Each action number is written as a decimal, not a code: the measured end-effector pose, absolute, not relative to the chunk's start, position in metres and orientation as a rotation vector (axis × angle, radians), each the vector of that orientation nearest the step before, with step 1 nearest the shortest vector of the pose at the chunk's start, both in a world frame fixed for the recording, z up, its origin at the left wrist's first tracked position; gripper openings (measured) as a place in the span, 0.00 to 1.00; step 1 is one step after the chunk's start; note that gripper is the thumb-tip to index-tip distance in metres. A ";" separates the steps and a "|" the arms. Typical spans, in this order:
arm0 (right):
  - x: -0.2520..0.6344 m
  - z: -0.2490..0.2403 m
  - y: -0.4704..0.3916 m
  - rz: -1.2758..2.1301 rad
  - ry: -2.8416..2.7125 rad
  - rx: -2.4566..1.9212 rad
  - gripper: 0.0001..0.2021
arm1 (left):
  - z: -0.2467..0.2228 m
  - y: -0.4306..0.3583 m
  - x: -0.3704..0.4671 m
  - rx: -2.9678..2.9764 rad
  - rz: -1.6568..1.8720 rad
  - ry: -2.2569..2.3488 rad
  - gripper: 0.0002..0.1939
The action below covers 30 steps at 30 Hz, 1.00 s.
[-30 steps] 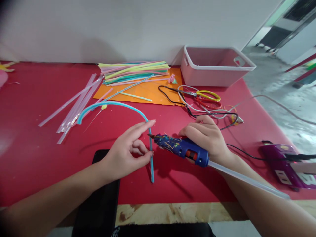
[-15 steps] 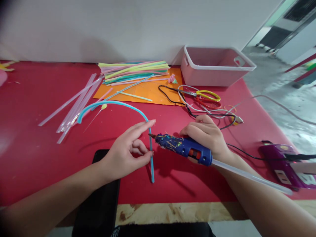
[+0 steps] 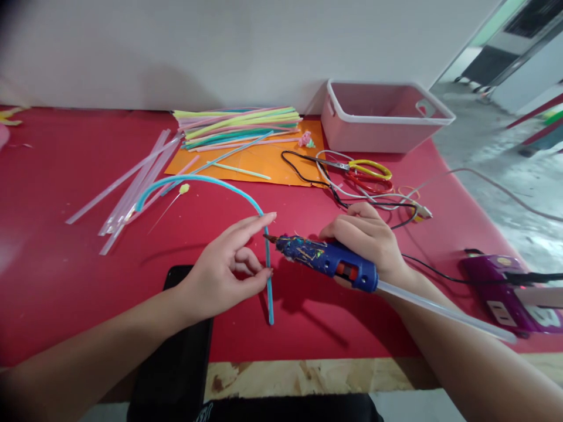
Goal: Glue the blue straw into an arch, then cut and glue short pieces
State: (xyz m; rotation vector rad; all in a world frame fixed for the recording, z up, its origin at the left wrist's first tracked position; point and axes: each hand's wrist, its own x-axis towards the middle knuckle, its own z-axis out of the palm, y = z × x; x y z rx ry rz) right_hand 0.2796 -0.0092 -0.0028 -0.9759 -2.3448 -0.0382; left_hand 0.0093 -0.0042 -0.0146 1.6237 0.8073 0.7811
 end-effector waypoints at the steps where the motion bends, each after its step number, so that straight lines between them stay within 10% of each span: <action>1: 0.280 -0.003 -0.009 -0.037 -2.354 -0.968 0.10 | -0.014 -0.004 0.009 1.628 0.779 0.806 0.39; 30: 0.280 -0.003 -0.006 0.002 -2.321 -0.960 0.04 | -0.011 -0.005 0.009 1.579 0.774 0.809 0.39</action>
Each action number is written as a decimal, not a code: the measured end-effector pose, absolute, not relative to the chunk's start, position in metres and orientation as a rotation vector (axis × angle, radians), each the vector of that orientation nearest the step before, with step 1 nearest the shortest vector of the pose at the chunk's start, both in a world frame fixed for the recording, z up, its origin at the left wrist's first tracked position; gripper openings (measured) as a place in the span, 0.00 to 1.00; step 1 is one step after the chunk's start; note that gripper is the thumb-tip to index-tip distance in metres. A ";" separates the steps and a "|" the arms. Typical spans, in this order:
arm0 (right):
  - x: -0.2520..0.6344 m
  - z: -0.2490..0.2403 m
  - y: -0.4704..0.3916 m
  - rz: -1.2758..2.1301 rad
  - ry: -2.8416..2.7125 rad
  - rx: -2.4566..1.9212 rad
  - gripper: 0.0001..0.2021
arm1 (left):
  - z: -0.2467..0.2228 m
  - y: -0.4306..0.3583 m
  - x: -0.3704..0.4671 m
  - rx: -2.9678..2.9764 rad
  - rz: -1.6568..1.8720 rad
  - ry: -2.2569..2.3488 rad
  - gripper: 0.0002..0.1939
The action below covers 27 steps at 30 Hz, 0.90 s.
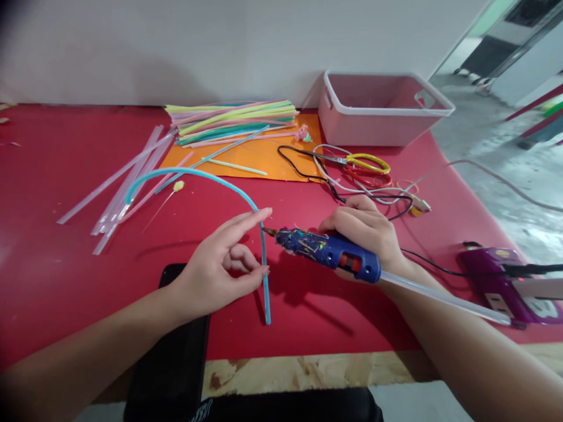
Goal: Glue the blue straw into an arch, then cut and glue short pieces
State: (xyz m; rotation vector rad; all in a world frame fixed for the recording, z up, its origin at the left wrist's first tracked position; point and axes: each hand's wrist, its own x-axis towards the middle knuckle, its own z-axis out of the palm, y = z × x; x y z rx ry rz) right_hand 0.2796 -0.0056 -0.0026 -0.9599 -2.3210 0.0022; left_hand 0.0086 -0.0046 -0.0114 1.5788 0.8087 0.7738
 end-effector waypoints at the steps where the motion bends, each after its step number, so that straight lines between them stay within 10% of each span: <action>1: 0.279 -0.003 -0.005 0.013 -2.328 -0.942 0.04 | -0.012 -0.005 0.009 1.575 0.772 0.806 0.39; 27: 0.282 -0.004 -0.001 0.244 -2.378 -0.860 0.07 | -0.010 -0.005 0.008 1.521 0.779 0.777 0.40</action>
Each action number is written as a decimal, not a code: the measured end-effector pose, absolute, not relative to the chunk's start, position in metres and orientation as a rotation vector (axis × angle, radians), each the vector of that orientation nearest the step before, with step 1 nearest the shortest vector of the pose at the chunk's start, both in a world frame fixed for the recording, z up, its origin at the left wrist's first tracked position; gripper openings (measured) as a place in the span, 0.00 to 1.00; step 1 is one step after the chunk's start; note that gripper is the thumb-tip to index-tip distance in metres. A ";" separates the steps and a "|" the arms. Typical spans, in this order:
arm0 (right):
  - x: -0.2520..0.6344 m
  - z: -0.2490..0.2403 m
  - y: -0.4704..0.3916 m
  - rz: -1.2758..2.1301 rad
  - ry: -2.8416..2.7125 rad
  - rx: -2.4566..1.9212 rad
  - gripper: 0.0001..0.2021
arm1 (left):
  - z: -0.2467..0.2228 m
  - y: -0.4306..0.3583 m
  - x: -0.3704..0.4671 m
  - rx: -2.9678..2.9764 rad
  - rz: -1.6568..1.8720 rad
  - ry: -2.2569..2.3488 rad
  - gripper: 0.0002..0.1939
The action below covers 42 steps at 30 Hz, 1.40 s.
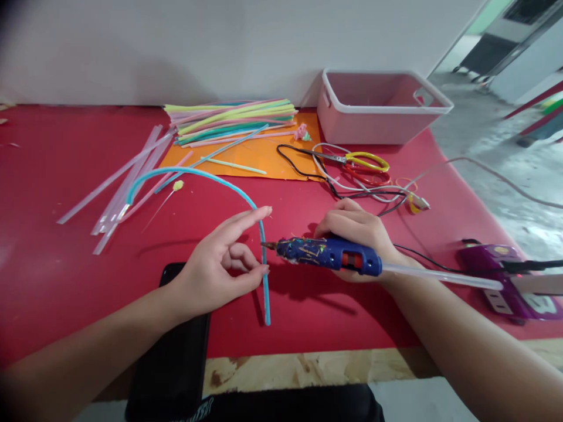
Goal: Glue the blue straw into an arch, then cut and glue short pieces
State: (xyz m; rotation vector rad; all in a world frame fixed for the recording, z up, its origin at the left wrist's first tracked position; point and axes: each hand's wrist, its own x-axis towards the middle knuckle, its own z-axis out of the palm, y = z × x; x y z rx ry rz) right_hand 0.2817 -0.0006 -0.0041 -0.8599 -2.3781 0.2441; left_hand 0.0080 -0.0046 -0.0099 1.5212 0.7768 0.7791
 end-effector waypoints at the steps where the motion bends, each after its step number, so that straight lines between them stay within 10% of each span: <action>1: 0.281 -0.005 0.000 0.273 -2.383 -0.850 0.07 | -0.010 -0.005 0.008 1.514 0.778 0.766 0.40; 42: 0.283 -0.011 0.002 0.197 -2.406 -0.939 0.08 | -0.010 -0.004 0.007 1.478 0.762 0.695 0.38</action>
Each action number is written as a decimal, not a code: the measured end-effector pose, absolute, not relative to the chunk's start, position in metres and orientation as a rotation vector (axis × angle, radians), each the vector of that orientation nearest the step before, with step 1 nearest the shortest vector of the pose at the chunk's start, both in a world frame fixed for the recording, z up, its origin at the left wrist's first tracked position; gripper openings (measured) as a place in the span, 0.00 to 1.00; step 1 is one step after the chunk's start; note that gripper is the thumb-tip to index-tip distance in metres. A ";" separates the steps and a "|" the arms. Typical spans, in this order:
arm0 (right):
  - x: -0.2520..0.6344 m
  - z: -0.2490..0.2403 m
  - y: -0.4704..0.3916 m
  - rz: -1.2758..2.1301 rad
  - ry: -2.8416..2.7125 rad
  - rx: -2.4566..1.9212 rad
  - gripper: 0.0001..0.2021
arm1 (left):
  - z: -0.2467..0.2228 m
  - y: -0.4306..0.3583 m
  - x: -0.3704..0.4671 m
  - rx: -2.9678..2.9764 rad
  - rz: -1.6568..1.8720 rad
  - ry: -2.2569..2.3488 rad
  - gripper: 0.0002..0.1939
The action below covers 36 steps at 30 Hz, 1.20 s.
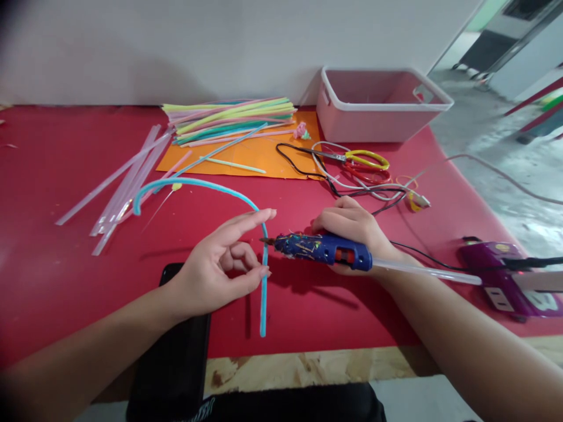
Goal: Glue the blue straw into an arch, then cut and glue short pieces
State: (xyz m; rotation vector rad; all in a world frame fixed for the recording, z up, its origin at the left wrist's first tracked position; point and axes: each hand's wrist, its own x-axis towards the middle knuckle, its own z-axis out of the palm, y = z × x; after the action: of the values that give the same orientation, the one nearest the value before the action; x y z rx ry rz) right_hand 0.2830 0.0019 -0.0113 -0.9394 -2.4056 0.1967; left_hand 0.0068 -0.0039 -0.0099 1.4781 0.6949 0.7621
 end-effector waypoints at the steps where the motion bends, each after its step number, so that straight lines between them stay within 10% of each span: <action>1: 0.284 -0.011 0.002 0.199 -2.413 -0.948 0.08 | -0.010 -0.004 0.007 1.474 0.757 0.694 0.38; 36: 0.282 -0.007 -0.001 -0.030 -2.376 -1.123 0.18 | -0.008 -0.002 0.008 1.465 0.667 0.719 0.40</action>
State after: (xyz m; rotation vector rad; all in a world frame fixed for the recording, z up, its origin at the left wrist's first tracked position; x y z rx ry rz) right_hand 0.2823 -0.0012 -0.0071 -1.1233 -2.3762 -0.0299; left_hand 0.0076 -0.0025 -0.0079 1.4653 0.7194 0.6668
